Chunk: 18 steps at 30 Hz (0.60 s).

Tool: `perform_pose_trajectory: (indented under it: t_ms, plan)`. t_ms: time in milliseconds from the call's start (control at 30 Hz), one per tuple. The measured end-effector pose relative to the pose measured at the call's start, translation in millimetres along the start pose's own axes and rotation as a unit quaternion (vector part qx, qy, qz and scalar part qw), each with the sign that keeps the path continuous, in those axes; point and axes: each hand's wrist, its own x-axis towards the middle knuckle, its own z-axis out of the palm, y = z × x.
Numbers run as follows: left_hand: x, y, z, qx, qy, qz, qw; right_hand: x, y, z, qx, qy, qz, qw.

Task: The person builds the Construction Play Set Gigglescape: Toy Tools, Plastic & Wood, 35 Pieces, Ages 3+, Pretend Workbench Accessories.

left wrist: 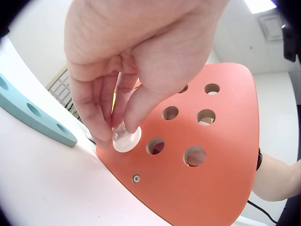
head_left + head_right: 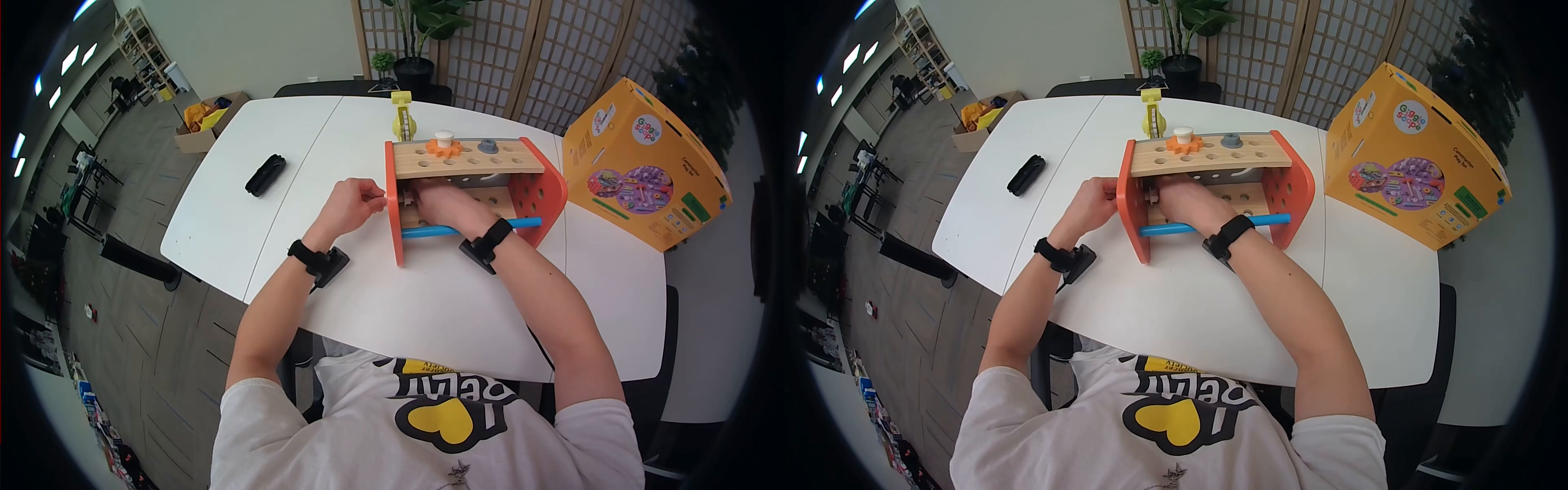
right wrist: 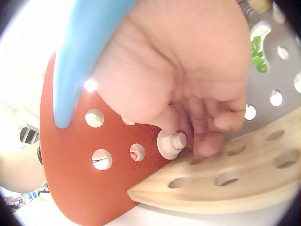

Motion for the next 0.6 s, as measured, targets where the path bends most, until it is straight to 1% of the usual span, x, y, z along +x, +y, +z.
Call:
perform_pose_trajectory:
  t_ms: [100, 200, 300, 400, 500, 600]
  plan:
    - [-1, 3, -1, 0.001, -0.002, -0.002, 1.000, -6, -8, -2, 0.038, 0.050, 0.002, 0.998]
    - [0, -2, 0, -0.001, -0.001, 0.011, 1.000, -8, -14, -14, 0.050, -0.011, 0.000, 0.999]
    - [-1, -1, 0, -0.006, -0.001, 0.011, 1.000, -7, -16, -17, 0.082, -0.045, 0.029, 0.995]
    - [-1, 1, 0, -0.003, -0.002, 0.006, 1.000, 0, -8, -9, 0.006, -0.068, 0.037, 0.997]
    - [0, -1, 0, -0.003, -0.002, 0.007, 1.000, 1, -7, -5, -0.009, -0.045, 0.042, 0.998]
    - [1, -2, 0, -0.002, -0.003, 0.006, 1.000, -7, -14, -8, 0.026, 0.021, 0.009, 0.999]
